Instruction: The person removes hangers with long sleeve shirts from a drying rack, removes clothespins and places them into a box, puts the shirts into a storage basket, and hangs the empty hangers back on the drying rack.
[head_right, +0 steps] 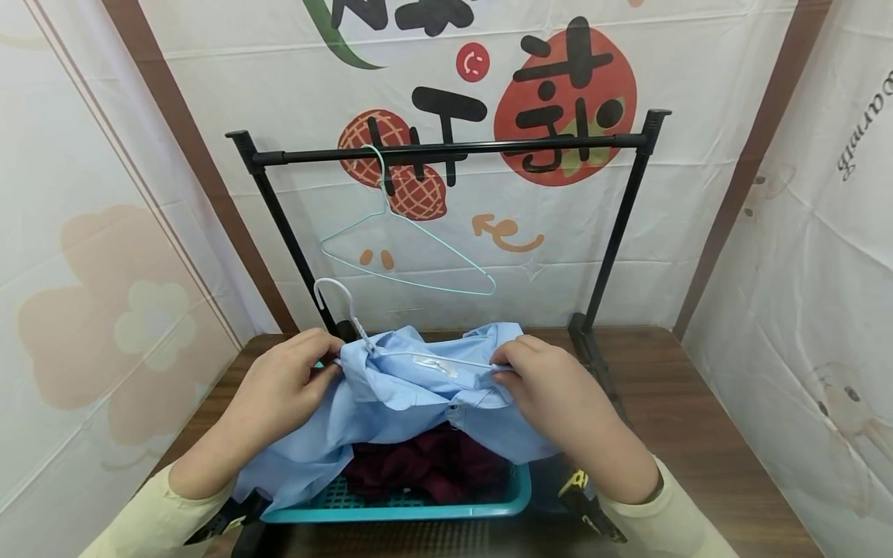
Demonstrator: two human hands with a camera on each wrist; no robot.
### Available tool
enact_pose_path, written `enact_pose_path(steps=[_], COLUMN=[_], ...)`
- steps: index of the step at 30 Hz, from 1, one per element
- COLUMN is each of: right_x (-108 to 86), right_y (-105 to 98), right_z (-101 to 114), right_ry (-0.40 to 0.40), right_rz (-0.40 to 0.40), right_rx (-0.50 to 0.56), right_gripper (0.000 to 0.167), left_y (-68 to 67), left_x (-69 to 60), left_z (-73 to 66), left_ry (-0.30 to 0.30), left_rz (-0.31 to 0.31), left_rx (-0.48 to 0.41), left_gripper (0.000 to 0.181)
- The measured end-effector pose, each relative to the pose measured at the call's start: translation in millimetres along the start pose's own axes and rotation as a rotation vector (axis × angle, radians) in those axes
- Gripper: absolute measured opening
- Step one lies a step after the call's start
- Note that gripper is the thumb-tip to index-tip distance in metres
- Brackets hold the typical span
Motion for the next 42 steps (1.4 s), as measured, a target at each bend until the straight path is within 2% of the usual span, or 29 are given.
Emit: enact_pose_path(steps=[8, 17, 28, 42], right_x=[-2.7, -7.1, -14.2, -26.3], right_y=[-3, -10, -17, -23], right_z=[-5, -8, -14, -24], right_ry=[0.008, -0.034, -0.052, 0.032], right_rz=[-0.013, -0.087, -0.181, -0.231], right_rx=[0.003, 0.024, 0.059, 0.102], right_gripper=[0.019, 0.021, 0.027, 0.03], left_y=[-0.4, -2.6, -1.0, -1.2], left_x=[-1.6, -2.4, -3.0, -5.5], left_z=[6.5, 13.3, 20.6, 30.9], left_ry=[-0.011, -0.06, -0.075, -0.11], left_rz=[0.014, 0.05, 0.076, 0.081], left_rx=[-0.002, -0.03, -0.054, -0.094], left_gripper=[0.016, 0.017, 0.017, 0.019])
Point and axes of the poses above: each hand's wrist, its own x-axis towards the middle knuckle, its own y-axis out of the palm, z = x × y, the point moved 8 cm from there along x, towards the middle knuckle, and after that the axes turned 5 degrees about -x, right-handed, at the moved point
